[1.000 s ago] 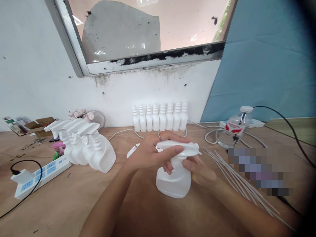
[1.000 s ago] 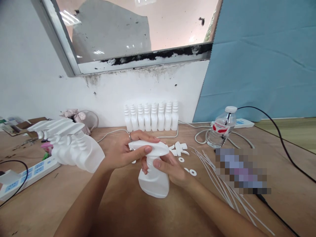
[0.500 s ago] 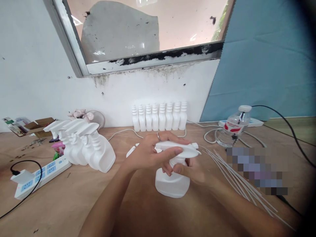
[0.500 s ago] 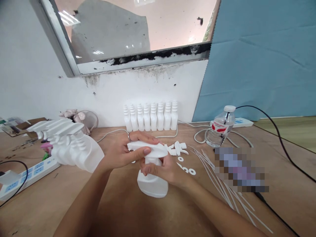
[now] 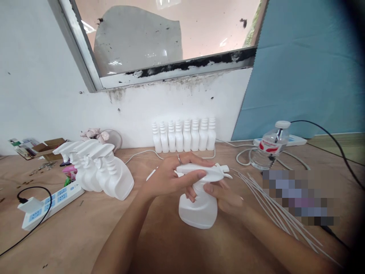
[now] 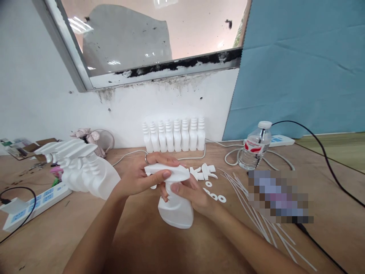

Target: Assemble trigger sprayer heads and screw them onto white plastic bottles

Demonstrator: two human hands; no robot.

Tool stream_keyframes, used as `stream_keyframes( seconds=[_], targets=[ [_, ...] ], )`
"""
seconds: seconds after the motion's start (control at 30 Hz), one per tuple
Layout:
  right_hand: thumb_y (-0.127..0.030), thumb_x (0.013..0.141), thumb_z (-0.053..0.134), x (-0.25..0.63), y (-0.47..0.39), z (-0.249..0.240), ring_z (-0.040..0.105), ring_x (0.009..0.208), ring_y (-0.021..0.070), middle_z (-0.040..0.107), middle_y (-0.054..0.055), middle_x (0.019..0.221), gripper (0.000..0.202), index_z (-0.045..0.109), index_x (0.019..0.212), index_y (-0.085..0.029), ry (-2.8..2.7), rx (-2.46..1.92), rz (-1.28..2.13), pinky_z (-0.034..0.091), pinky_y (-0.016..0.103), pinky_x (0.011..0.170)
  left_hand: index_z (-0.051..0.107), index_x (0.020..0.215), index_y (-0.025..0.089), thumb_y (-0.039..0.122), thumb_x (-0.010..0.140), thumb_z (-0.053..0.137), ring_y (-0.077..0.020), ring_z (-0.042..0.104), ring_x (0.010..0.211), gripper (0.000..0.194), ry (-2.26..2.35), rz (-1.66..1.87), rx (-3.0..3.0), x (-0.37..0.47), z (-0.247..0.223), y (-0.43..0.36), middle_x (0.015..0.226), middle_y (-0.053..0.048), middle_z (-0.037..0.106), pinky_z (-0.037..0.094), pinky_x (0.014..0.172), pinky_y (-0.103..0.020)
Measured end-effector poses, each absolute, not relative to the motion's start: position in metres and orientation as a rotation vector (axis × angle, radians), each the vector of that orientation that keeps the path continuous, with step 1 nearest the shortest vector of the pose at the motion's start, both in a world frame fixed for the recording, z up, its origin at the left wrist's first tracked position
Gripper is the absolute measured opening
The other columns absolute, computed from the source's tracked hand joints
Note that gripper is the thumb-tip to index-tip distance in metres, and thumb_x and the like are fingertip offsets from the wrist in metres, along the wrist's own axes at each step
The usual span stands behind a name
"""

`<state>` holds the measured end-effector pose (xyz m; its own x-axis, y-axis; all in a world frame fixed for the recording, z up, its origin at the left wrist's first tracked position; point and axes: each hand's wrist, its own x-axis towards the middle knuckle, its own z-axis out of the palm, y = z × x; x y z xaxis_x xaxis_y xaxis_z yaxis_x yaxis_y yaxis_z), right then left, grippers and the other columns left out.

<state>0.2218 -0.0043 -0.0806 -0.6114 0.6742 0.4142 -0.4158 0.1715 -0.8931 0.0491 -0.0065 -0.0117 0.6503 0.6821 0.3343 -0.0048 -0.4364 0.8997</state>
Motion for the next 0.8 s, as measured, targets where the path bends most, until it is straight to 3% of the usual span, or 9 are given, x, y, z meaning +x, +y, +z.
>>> stream_keyframes(
  seconds=[0.1, 0.3, 0.47, 0.67, 0.8],
  targets=[
    [-0.04, 0.085, 0.061, 0.2222, -0.0041, -0.0824, 0.055, 0.07, 0.0166, 0.057, 0.004, 0.072, 0.024, 0.058, 0.084, -0.016, -1.632, -0.31, 1.527, 0.044, 0.032, 0.069, 0.063, 0.109, 0.018, 0.04, 0.087, 0.06, -0.0093, 0.069, 0.061, 0.031, 0.565, 0.9, 1.9, 0.0487, -0.0108, -0.0071, 0.124, -0.012, 0.061, 0.057, 0.054, -0.019],
    [-0.055, 0.082, 0.057, 0.2222, -0.0066, -0.0774, 0.056, 0.07, 0.0202, 0.058, 0.005, 0.074, 0.04, 0.057, 0.094, -0.017, -1.57, -0.25, 1.612, 0.044, 0.035, 0.068, 0.061, 0.112, 0.018, 0.041, 0.088, 0.058, -0.0119, 0.07, 0.059, 0.034, 0.561, 0.856, 1.858, 0.0496, -0.0118, -0.0073, 0.119, -0.012, 0.063, 0.057, 0.052, -0.02],
    [-0.043, 0.084, 0.062, 0.2234, -0.0048, -0.0804, 0.055, 0.07, 0.0169, 0.057, 0.004, 0.072, 0.027, 0.057, 0.082, -0.016, -1.645, -0.318, 1.511, 0.044, 0.033, 0.071, 0.062, 0.11, 0.016, 0.042, 0.087, 0.059, -0.0129, 0.07, 0.058, 0.034, 0.588, 0.874, 1.887, 0.0509, -0.0096, -0.0093, 0.107, -0.01, 0.068, 0.057, 0.052, -0.021],
    [-0.044, 0.086, 0.059, 0.2247, -0.0056, -0.0826, 0.058, 0.071, 0.0178, 0.061, 0.006, 0.077, 0.035, 0.053, 0.105, -0.015, -1.54, -0.217, 1.593, 0.046, 0.032, 0.068, 0.062, 0.109, 0.016, 0.038, 0.088, 0.058, -0.0129, 0.069, 0.056, 0.031, 0.545, 0.891, 1.91, 0.0513, -0.01, -0.0079, 0.099, -0.009, 0.07, 0.056, 0.052, -0.022],
    [-0.04, 0.085, 0.062, 0.2224, -0.0075, -0.0818, 0.057, 0.068, 0.0163, 0.061, 0.005, 0.075, 0.028, 0.053, 0.098, -0.017, -1.505, -0.244, 1.566, 0.046, 0.032, 0.068, 0.061, 0.108, 0.017, 0.039, 0.088, 0.059, -0.0127, 0.069, 0.055, 0.031, 0.535, 0.888, 1.9, 0.0502, -0.0114, -0.0064, 0.1, -0.009, 0.07, 0.055, 0.05, -0.021]
  ],
)
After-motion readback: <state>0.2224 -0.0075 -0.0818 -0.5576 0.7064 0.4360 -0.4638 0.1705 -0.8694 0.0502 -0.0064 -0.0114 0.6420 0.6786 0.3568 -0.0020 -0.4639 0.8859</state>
